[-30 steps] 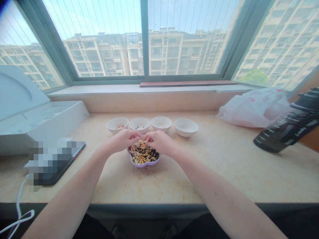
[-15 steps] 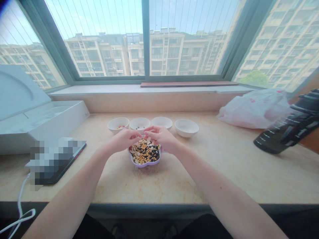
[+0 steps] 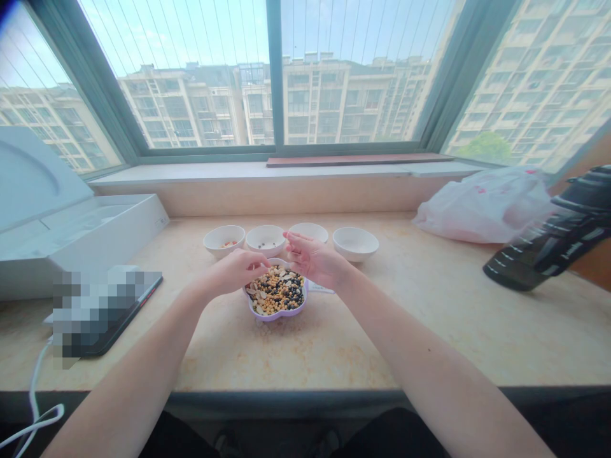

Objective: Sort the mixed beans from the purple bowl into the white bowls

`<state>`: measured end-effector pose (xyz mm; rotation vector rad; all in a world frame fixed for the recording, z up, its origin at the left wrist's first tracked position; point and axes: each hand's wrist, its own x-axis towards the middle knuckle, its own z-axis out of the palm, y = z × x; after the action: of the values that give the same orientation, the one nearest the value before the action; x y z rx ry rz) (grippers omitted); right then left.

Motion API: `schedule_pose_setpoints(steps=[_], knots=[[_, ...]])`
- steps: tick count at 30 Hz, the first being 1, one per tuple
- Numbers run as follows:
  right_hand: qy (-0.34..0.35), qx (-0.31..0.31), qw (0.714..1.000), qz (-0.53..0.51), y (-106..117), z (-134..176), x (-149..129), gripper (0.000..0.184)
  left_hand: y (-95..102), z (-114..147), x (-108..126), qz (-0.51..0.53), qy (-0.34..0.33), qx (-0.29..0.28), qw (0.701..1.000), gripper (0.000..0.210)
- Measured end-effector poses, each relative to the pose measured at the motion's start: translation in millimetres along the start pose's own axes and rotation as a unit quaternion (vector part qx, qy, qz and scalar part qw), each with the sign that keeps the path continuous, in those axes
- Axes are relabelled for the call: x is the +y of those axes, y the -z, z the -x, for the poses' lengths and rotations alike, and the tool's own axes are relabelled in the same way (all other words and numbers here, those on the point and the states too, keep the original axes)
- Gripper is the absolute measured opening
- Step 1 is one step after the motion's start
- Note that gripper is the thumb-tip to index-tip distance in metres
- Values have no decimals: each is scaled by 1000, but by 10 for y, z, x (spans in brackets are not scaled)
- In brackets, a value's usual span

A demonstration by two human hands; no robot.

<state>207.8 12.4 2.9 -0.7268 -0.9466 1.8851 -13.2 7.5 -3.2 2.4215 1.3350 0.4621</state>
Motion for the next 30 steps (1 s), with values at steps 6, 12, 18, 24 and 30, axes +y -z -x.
schedule_pose_setpoints(steps=[6,12,18,24,30], knots=[[12,7,999,34,7,15,-21,23,-13,-5,-24,8,2,-4,1000,25],[95,10,971,217,19,-15,33,35,-13,-6,-21,10,-7,3,1000,25],[330,68,740,582,26,-25,172,6,-18,-7,-13,8,-7,7,1000,26],[375,27,667,643,41,-16,212,6,-10,-3,-5,11,-13,4,1000,26],[389,40,667,634,36,4,215,10,-14,-1,-2,17,-12,0,1000,28]])
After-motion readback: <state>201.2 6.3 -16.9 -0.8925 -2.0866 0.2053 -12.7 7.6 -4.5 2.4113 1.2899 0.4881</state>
